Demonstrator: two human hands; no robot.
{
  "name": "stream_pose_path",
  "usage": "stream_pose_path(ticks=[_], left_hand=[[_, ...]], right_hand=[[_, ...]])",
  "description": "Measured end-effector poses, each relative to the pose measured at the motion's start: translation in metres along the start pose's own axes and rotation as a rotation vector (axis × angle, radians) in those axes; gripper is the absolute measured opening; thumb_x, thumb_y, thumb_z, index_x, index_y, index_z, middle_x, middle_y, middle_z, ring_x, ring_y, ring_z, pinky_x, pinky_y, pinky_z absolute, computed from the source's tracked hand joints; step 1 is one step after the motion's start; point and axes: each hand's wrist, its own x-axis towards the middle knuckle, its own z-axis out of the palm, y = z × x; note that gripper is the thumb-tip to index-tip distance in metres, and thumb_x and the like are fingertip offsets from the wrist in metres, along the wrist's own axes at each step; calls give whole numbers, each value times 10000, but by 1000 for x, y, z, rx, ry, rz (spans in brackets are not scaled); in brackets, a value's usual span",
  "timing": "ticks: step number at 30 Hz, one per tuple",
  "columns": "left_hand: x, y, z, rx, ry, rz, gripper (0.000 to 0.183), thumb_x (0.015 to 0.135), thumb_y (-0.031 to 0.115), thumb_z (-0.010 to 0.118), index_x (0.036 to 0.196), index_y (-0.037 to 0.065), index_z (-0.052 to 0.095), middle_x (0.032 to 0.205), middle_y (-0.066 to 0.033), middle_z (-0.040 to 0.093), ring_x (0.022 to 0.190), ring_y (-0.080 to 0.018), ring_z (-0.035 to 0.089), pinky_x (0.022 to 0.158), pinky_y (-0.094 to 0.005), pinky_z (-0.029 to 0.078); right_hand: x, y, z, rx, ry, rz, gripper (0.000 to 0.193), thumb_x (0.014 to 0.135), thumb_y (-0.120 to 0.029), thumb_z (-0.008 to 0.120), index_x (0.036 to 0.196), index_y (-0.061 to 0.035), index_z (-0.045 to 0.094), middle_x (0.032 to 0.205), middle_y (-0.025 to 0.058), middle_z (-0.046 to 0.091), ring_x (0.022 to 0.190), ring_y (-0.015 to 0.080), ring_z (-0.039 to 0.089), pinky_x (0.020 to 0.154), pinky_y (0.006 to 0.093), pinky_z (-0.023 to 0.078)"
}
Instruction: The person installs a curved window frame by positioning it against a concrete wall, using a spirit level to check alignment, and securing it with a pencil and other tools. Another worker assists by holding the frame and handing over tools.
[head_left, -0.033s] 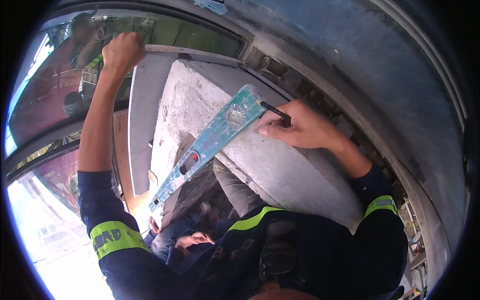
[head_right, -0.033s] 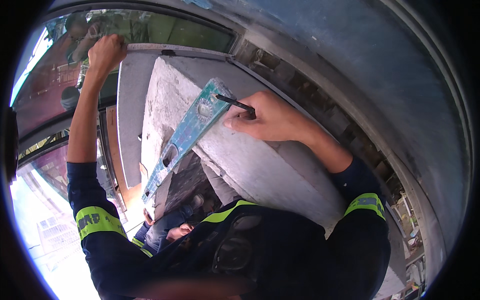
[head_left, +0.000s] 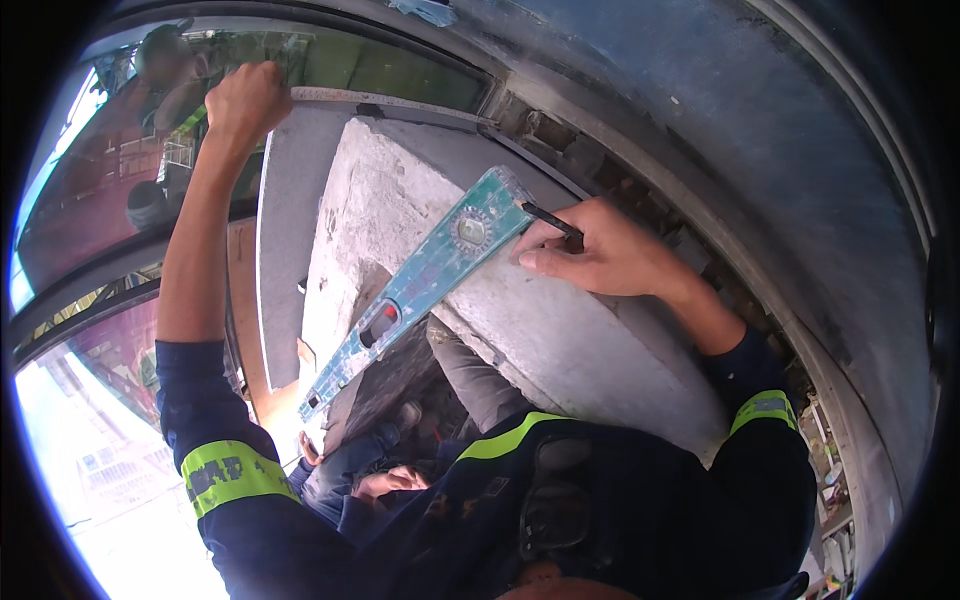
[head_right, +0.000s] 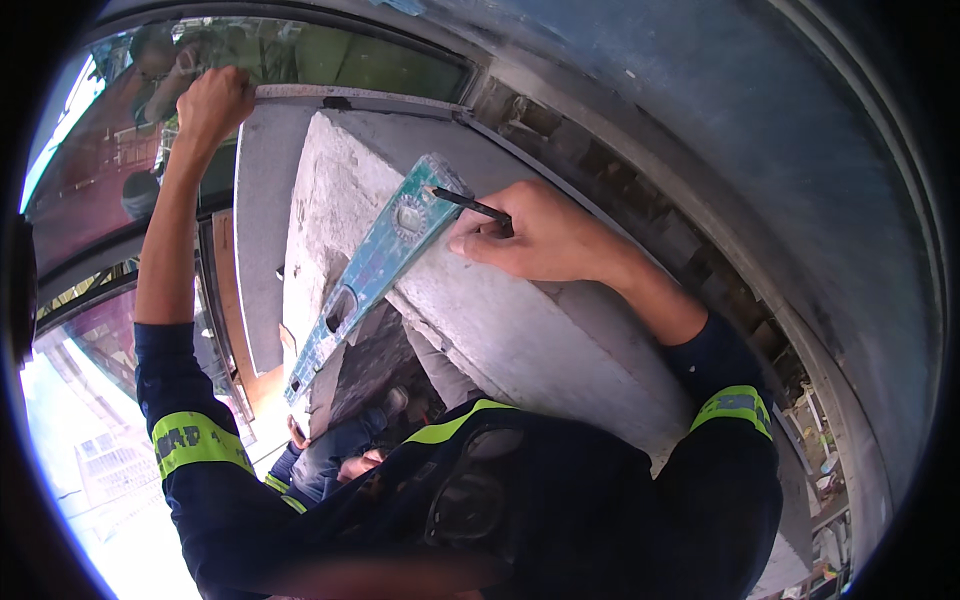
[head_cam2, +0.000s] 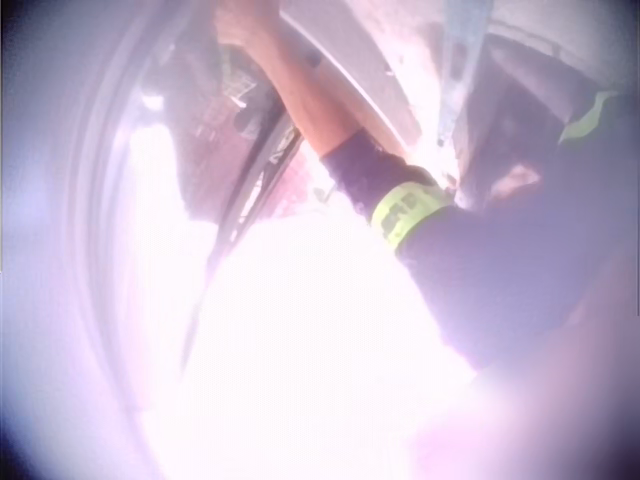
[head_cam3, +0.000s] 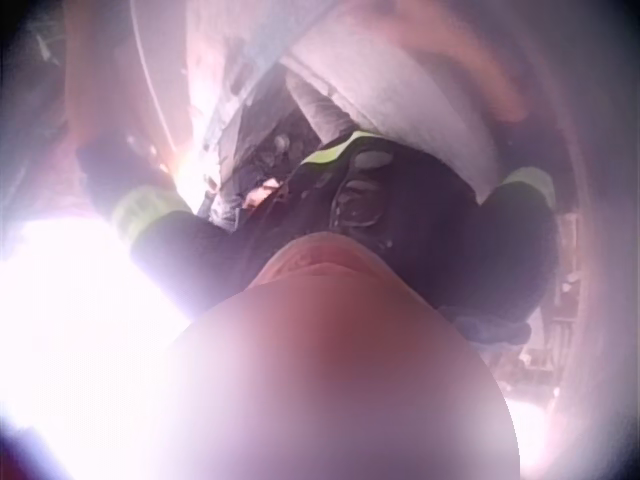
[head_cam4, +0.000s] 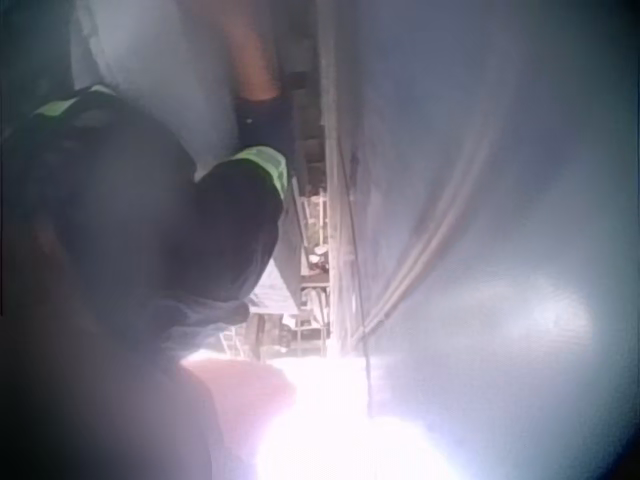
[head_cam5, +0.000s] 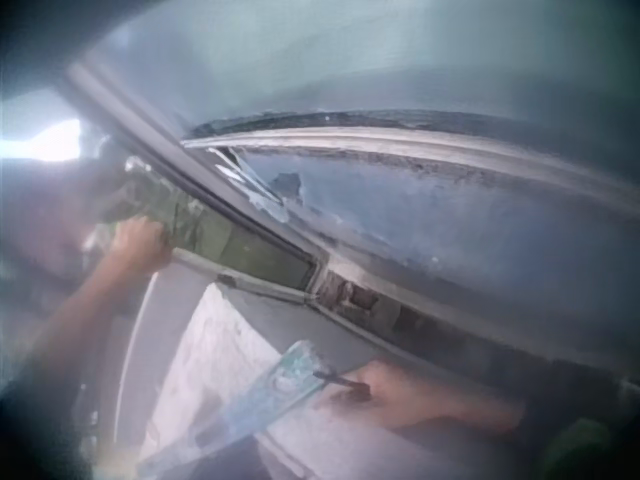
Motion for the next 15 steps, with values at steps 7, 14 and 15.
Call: stream_pose_path(ticks=[7, 14, 15], left_hand=[[3, 8, -4, 32, 66, 42, 264, 892, 146, 605, 1024, 84, 824, 1081, -197, 801, 1060, -416, 772, 870, -545, 627], [2, 12, -10, 46, 85, 61, 261, 907, 139, 603, 1020, 70, 827, 1069, -192, 801, 1086, -419, 763, 872, -547, 630], [3, 11, -9, 48, 92, 52, 259, 909, 139, 604, 1018, 68, 828, 1070, -191, 801, 1087, -419, 763, 874, -547, 630]], right_hand=[[4, 1, -7, -45, -35, -1, 250, 997, -203, 758, 1134, -1, 816, 770, 31, 721, 673, 65, 565, 629, 288, 478], [5, 3, -9, 48, -42, -28, 262, 985, -183, 768, 1133, 29, 808, 805, 66, 733, 760, 79, 618, 702, 288, 534], [5, 3, -8, 51, -44, -21, 262, 986, -180, 767, 1132, 33, 807, 815, 71, 739, 770, 83, 626, 711, 289, 541]])
